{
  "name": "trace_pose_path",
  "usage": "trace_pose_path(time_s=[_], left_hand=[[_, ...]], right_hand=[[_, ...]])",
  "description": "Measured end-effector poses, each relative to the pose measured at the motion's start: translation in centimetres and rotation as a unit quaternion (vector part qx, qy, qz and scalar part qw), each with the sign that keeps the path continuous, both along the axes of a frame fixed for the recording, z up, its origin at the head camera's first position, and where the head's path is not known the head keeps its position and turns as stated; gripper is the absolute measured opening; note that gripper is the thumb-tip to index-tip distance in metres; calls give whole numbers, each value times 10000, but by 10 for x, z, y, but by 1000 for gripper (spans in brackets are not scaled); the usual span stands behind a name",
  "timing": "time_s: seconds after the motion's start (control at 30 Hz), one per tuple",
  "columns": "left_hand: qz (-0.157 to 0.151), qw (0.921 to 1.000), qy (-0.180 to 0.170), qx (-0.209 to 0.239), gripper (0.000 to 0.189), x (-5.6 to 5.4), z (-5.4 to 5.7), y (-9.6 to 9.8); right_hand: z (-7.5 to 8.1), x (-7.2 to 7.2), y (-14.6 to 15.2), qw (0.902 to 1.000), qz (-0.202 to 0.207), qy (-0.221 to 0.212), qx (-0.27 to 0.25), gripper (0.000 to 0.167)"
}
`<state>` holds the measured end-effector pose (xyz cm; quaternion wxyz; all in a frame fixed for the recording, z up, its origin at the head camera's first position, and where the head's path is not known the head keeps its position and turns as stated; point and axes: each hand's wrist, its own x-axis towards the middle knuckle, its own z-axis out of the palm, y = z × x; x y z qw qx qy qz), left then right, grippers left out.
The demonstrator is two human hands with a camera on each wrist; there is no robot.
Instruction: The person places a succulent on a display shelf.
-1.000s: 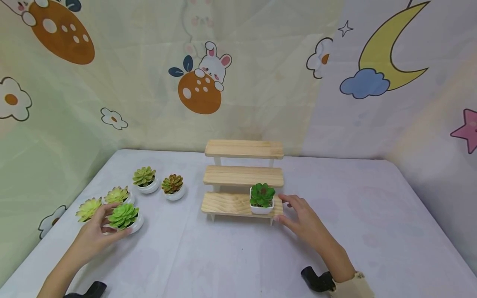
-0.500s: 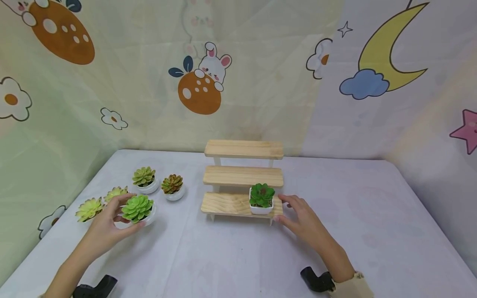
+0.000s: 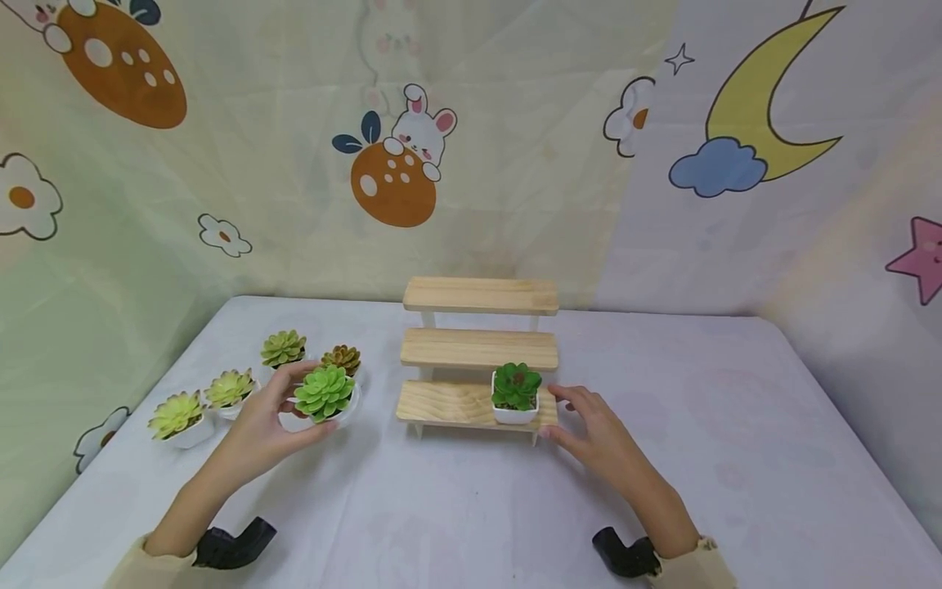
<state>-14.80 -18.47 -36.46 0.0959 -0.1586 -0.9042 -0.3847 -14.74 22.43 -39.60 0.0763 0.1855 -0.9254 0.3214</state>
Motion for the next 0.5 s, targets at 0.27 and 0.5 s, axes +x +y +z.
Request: trace_pose_path(time_s=[0.27, 0.5], left_hand=[[-303, 9994, 150, 95, 72, -8, 3, 22], [-613, 9979, 68, 208, 71, -13, 7, 45]], right_hand=[[-2, 0, 0, 9999, -54, -32, 89, 55], [-3, 1, 0, 10000, 0, -87, -1, 55]])
